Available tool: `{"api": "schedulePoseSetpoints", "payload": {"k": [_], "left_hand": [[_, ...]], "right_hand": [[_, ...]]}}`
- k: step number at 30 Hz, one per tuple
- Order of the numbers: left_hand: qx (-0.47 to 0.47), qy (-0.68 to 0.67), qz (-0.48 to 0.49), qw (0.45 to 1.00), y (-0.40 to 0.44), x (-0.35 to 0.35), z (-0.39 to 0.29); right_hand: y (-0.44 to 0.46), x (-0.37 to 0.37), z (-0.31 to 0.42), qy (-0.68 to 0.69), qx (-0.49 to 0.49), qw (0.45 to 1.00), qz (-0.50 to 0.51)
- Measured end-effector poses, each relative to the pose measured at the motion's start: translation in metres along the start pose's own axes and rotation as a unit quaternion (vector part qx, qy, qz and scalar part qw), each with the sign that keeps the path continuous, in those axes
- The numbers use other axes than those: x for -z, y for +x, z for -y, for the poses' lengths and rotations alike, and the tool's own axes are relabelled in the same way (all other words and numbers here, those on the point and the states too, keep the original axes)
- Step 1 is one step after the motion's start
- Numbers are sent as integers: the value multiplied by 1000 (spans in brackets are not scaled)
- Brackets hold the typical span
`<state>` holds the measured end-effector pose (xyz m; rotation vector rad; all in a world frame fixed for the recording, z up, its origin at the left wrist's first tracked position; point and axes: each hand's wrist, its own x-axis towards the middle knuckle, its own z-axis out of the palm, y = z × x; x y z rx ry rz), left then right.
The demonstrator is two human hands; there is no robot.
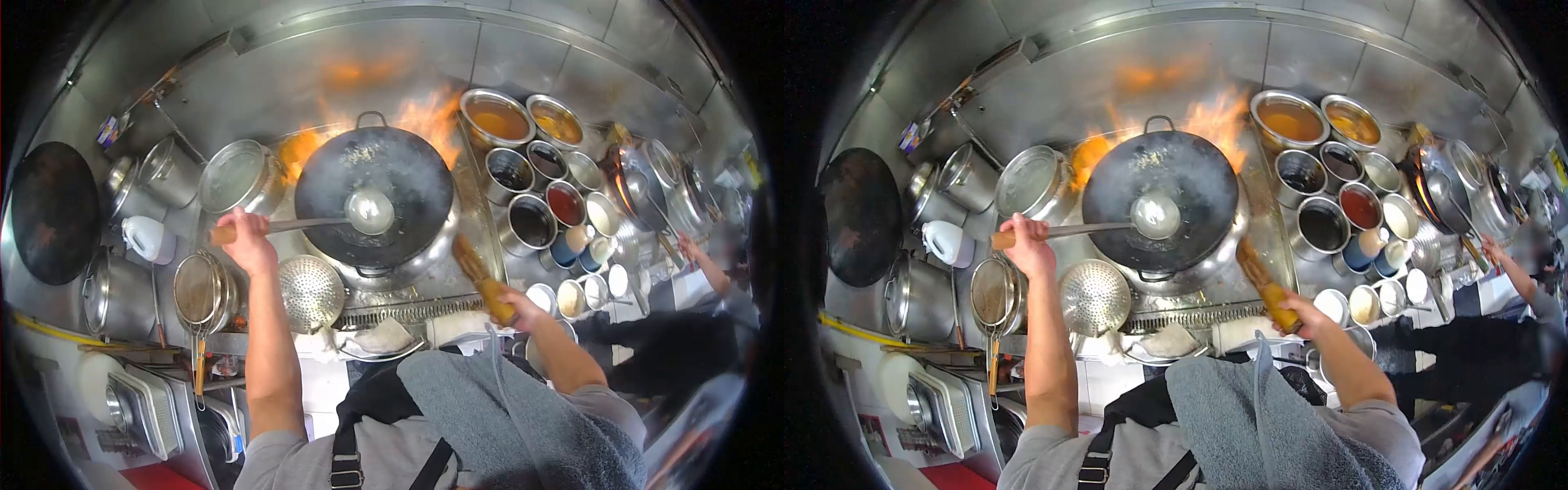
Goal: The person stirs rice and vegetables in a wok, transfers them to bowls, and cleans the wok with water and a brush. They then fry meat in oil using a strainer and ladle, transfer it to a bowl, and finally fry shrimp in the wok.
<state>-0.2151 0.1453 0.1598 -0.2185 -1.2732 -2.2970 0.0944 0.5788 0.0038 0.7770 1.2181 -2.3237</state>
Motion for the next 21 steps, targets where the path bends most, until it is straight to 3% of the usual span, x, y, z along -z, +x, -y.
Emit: {"api": "schedulePoseSetpoints", "payload": {"k": [1,3,4,5,7,9,10,13,16,17,18,19,21], "left_hand": [[-6,20,2,1000,-6,-6,-1],[-27,77,19,996,-8,-23,1],[-17,89,23,996,-9,-38,-1],[-10,98,27,995,-7,-56,-2],[-33,130,60,989,2,-77,7],[-30,170,53,983,6,-101,4],[-59,207,64,974,15,-106,4],[-85,249,66,962,45,-115,7],[-108,269,48,956,78,-118,32],[-140,276,41,950,90,-118,43],[-48,318,23,946,90,-128,34],[-48,316,21,947,92,-136,33],[-128,394,25,910,100,-151,34]], "right_hand": [[-6,-1,22,-56,30,996,67],[-14,-71,90,-261,86,961,29],[10,-92,112,-404,191,894,26],[35,-114,130,-535,291,793,21],[77,-181,146,-664,241,704,-70],[127,-224,131,-787,140,596,-74],[136,-229,136,-786,146,596,-74],[168,-234,184,-922,69,372,-87],[175,-252,211,-930,81,343,-104],[173,-259,200,-904,115,392,-128],[172,-266,186,-874,148,439,-150],[175,-271,163,-846,158,494,-122],[188,-258,109,-802,187,554,-123]]}}
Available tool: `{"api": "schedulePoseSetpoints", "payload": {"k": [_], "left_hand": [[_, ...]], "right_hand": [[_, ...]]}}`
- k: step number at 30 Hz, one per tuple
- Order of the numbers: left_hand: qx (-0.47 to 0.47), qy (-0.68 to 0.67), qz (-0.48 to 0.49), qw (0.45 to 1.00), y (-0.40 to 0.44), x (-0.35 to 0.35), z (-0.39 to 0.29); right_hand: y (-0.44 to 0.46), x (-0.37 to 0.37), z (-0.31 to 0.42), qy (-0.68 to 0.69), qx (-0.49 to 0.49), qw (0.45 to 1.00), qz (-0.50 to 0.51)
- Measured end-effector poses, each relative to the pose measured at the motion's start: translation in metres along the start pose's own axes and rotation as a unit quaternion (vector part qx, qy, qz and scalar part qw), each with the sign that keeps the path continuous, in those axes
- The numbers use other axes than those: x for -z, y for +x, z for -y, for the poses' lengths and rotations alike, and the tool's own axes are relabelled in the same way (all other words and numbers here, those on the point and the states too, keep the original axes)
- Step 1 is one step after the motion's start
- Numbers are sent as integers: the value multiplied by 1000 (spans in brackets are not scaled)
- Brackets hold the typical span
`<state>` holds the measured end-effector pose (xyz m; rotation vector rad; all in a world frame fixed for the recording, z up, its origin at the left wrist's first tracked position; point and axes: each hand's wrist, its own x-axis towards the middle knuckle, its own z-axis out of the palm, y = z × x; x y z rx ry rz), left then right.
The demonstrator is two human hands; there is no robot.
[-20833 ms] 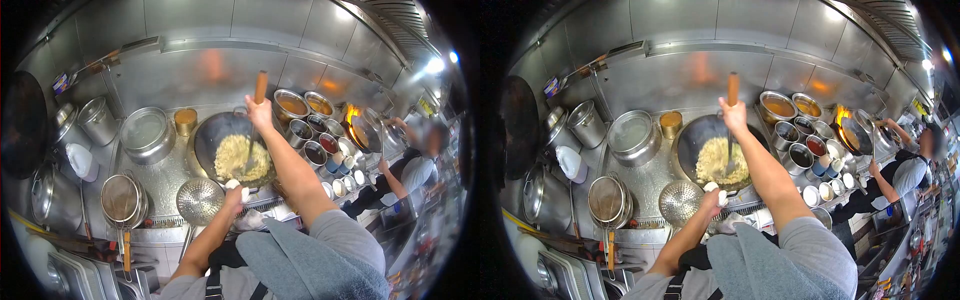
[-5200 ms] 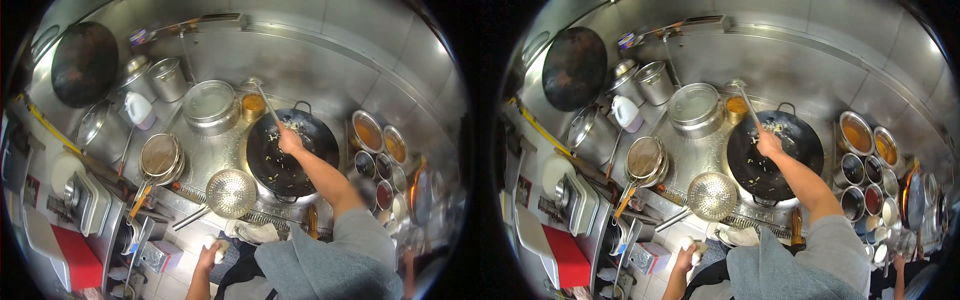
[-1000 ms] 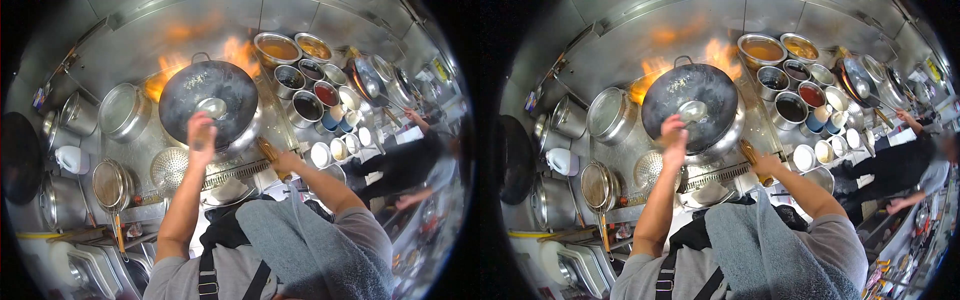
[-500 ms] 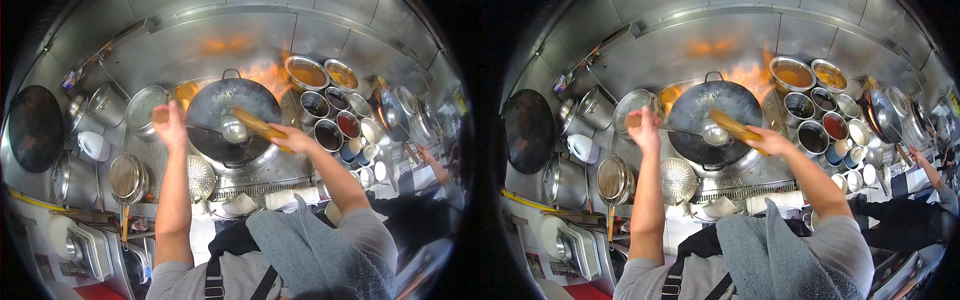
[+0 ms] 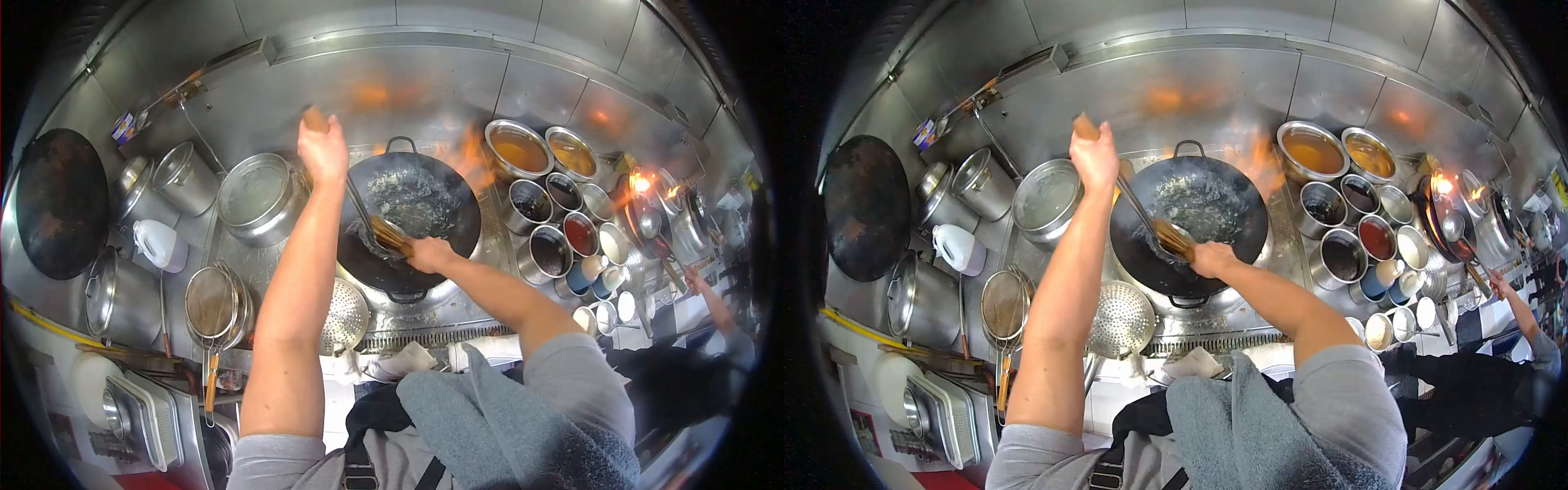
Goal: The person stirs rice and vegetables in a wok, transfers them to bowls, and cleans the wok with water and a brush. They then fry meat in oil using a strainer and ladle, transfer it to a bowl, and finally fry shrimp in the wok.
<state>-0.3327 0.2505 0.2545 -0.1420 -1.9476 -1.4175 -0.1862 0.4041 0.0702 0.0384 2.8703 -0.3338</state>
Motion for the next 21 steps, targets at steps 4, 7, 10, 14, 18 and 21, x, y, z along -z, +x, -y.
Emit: {"api": "schedulePoseSetpoints", "payload": {"k": [4,7,10,14,18,21], "left_hand": [[-11,-79,164,983,-32,-6,-39],[-326,-83,447,829,-124,42,-70],[-262,-251,589,722,-181,138,-60],[-71,-392,329,856,-182,204,31],[-7,-475,282,834,-147,222,61],[53,-511,237,824,-117,228,87]], "right_hand": [[13,68,-35,-192,-37,976,92],[-21,158,-29,-200,-68,975,68],[-61,190,-45,-94,-44,992,-72],[-81,152,-25,15,4,990,-138],[-29,38,-25,-9,-43,999,-12],[-3,62,-41,-82,-83,992,48]]}}
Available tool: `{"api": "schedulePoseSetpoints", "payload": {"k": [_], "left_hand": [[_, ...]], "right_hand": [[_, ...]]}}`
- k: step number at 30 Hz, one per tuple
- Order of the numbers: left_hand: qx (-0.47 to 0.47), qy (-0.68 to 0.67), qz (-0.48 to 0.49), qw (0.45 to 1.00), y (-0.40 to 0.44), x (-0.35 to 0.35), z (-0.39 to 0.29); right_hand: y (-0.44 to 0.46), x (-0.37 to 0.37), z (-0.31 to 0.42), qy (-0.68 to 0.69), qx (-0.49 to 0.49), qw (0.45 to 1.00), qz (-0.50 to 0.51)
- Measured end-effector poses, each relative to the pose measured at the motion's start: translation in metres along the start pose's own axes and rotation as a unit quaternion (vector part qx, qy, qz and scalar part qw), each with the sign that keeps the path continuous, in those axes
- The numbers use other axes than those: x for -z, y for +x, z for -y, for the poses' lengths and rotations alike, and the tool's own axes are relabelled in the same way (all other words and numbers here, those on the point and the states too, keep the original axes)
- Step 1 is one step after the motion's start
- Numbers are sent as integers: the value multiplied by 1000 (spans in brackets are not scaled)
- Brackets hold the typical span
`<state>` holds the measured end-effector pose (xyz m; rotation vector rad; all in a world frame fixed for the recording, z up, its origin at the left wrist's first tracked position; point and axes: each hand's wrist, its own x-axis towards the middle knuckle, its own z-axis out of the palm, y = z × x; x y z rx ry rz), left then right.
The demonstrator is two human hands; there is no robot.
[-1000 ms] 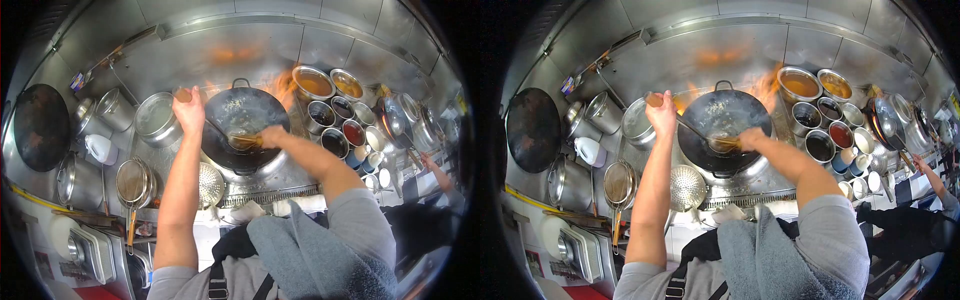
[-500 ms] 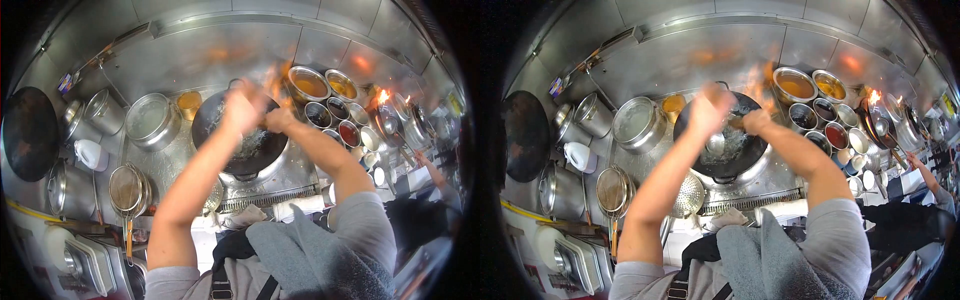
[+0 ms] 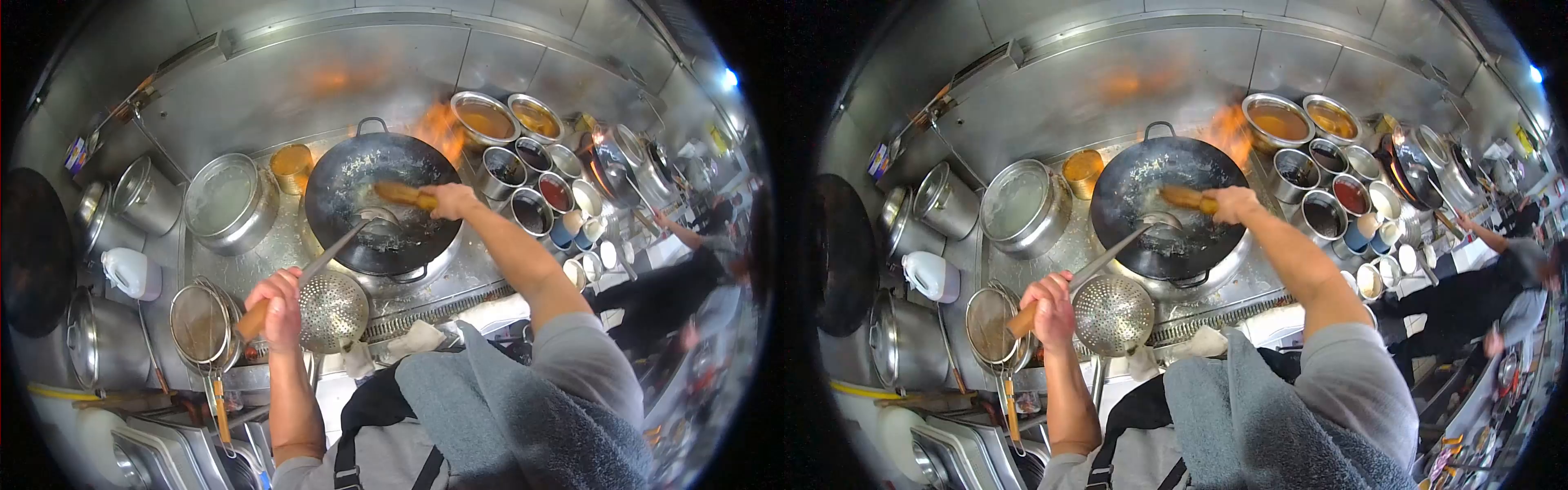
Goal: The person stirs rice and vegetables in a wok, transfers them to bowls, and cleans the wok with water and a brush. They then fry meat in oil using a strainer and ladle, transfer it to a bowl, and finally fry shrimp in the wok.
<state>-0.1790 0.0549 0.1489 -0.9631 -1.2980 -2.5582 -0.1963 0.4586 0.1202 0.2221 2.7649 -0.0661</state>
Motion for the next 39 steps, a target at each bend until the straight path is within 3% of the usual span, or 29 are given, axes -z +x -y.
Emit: {"api": "schedulePoseSetpoints", "payload": {"k": [2,5,7,8,10,11,13,15,17,19,21,23,25,28,29,30,31,33,34,37,39], "left_hand": [[-1,-24,-19,1000,8,33,5],[-6,-73,-74,995,24,67,14],[4,-95,-329,939,34,89,24],[10,-96,-394,914,41,97,24],[40,-95,-418,903,56,90,21],[55,-89,-453,885,63,83,17],[26,-75,-422,903,77,35,10],[-24,-53,-245,968,89,-6,8],[-46,-41,-96,993,107,-70,-17],[-43,-102,7,994,119,-137,-36],[-73,-31,51,996,117,-221,-56],[-97,7,260,961,121,-271,-43],[-25,63,425,903,113,-315,-14],[119,215,510,824,20,-374,56],[-23,166,541,824,-30,-385,86],[-31,125,613,780,-84,-388,133],[-98,123,645,748,-151,-376,184],[-130,203,690,682,-253,-352,218],[-140,246,732,620,-293,-341,230],[-13,275,780,562,-358,-317,277],[3,291,742,603,-362,-321,286]], "right_hand": [[-6,2,-9,192,-34,980,-40],[-27,-2,22,194,-78,971,-120],[-35,-24,28,160,-54,985,-14],[-39,-38,21,116,-47,992,-11],[-75,-57,8,76,-53,996,-7],[-104,-62,9,84,-103,990,-38],[-147,-68,2,92,-148,982,-73],[-185,-81,-19,133,-190,967,-102],[-204,-97,-57,141,-182,967,-106],[-219,-105,-87,147,-166,969,-109],[-238,-103,-107,241,-166,926,-239],[-269,-84,-122,280,-159,900,-293],[-298,-79,-140,334,-76,861,-375],[-346,-84,-159,391,-118,856,-317],[-357,-97,-167,391,-103,854,-329],[-367,-107,-172,387,-103,855,-329],[-375,-120,-177,396,-98,855,-319],[-386,-139,-183,415,-102,861,-276],[-388,-147,-184,436,-87,859,-255],[-386,-161,-184,425,-94,882,-182],[-379,-173,-186,409,-81,893,-168]]}}
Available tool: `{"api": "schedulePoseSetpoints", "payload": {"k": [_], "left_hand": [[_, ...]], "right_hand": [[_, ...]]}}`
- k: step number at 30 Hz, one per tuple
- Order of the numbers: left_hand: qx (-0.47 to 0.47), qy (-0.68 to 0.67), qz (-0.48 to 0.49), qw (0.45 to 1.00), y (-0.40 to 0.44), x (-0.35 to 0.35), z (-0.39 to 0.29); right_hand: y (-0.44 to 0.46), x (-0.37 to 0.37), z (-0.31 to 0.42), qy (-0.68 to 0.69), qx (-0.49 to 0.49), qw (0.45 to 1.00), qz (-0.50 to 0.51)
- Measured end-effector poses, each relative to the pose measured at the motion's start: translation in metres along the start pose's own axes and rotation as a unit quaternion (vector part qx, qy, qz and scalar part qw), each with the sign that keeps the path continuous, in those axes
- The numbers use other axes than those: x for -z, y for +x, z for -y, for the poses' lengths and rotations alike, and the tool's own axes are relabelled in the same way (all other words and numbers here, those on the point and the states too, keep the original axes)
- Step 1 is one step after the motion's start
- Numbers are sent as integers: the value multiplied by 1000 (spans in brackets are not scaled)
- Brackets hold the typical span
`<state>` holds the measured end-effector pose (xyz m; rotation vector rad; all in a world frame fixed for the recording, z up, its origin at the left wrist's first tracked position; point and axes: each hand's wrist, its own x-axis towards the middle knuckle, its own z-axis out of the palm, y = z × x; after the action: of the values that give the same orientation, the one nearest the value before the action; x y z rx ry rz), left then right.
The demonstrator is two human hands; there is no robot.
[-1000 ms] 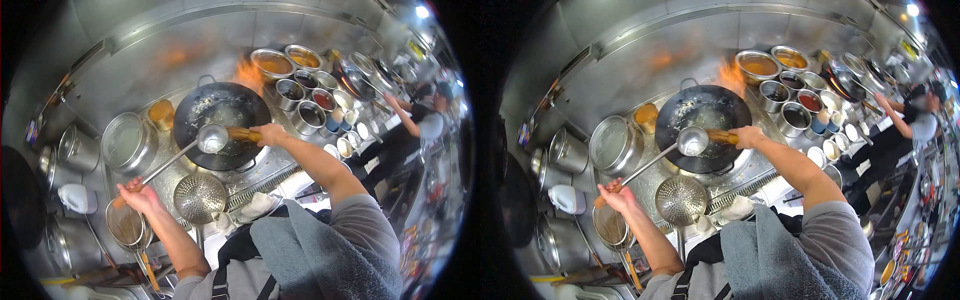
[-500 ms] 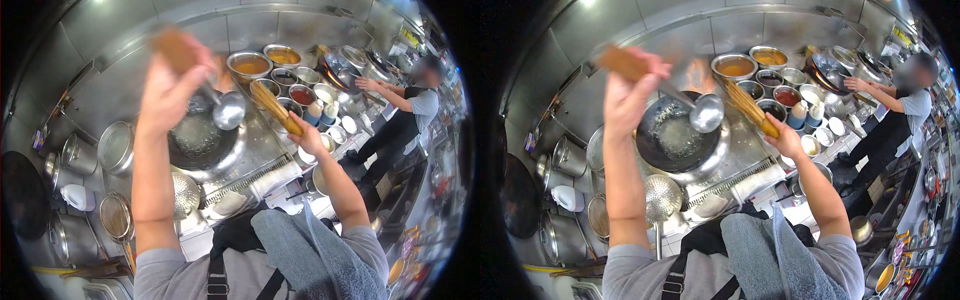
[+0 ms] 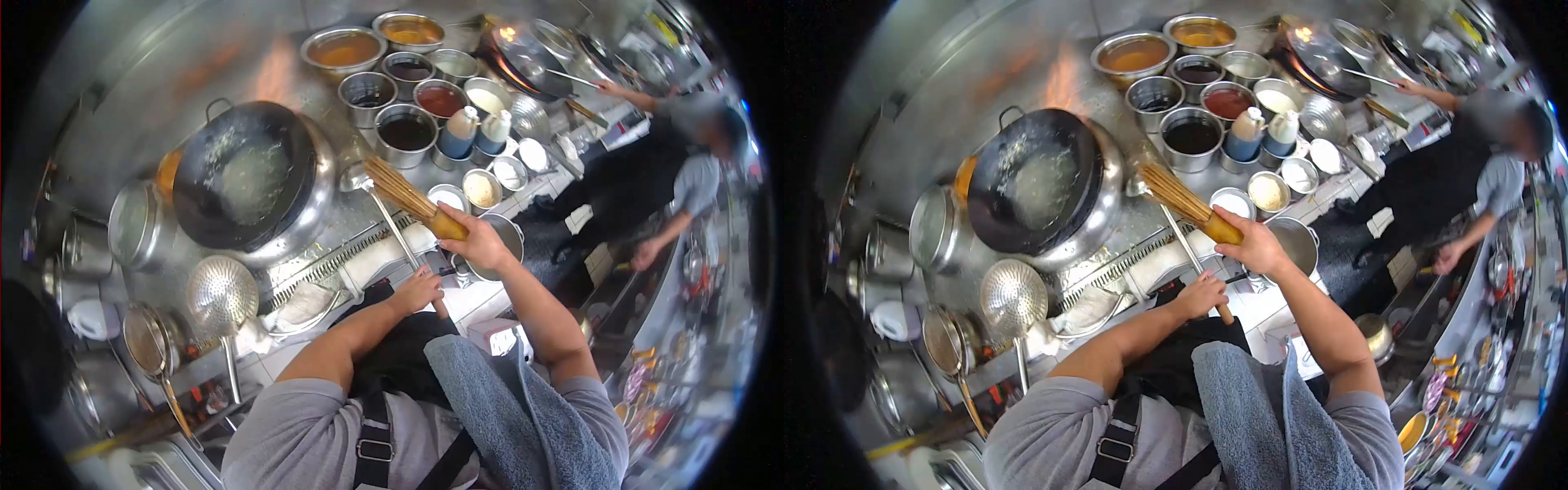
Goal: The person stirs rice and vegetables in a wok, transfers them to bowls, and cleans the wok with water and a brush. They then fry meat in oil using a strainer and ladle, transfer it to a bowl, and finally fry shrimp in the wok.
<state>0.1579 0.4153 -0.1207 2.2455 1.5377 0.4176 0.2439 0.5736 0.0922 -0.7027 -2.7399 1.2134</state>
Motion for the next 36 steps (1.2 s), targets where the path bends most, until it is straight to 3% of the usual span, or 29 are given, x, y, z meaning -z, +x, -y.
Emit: {"api": "schedulePoseSetpoints", "payload": {"k": [1,2,4,6,7,10,12,13,14,16,17,18,20,22,25,26,27,29,30,31,34,36], "left_hand": [[42,3,-44,998,-2,8,7],[41,-12,-152,987,-4,16,11],[83,-59,-213,972,-12,54,20],[138,-95,-291,942,-55,84,29],[150,-138,-350,914,-76,98,29],[320,-100,-487,806,-197,120,27],[419,10,-617,666,-292,107,25],[475,5,-616,628,-338,110,12],[519,118,-605,591,-373,103,1],[625,13,-539,565,-412,75,-10],[652,-52,-506,562,-424,64,-16],[625,-127,-508,579,-432,39,-8],[640,-93,-477,595,-426,28,-10],[675,-84,-458,572,-422,24,-5],[688,-134,-410,584,-429,40,-2],[689,-136,-409,582,-434,43,1],[623,-224,-489,568,-443,45,3],[489,-358,-626,491,-457,50,6],[419,-448,-701,364,-457,77,-10],[348,-494,-745,281,-460,101,-29],[273,-486,-788,263,-472,101,-43],[343,-531,-735,246,-463,90,-28]], "right_hand": [[3,-6,-2,32,-27,999,1],[12,-15,-2,66,-45,997,9],[35,-30,-4,24,51,998,-14],[60,-40,14,184,-25,982,36],[70,-43,38,181,5,983,30],[105,-61,91,122,88,989,7],[127,-89,114,47,174,982,-54],[138,-102,117,5,161,986,-39],[151,-114,108,0,169,985,-45],[170,-134,95,-207,88,964,139],[169,-137,107,-210,93,964,130],[167,-135,126,-228,86,959,144],[176,-132,169,-253,84,951,155],[195,-143,211,-269,164,935,165],[258,-203,263,-330,165,894,255],[292,-232,262,-305,205,903,224],[320,-251,283,-241,127,937,218],[350,-307,297,-56,-3,983,174],[361,-329,292,66,-51,987,135],[355,-324,290,66,-53,986,141],[306,-277,253,-27,102,946,307],[314,-212,197,-92,185,899,386]]}}
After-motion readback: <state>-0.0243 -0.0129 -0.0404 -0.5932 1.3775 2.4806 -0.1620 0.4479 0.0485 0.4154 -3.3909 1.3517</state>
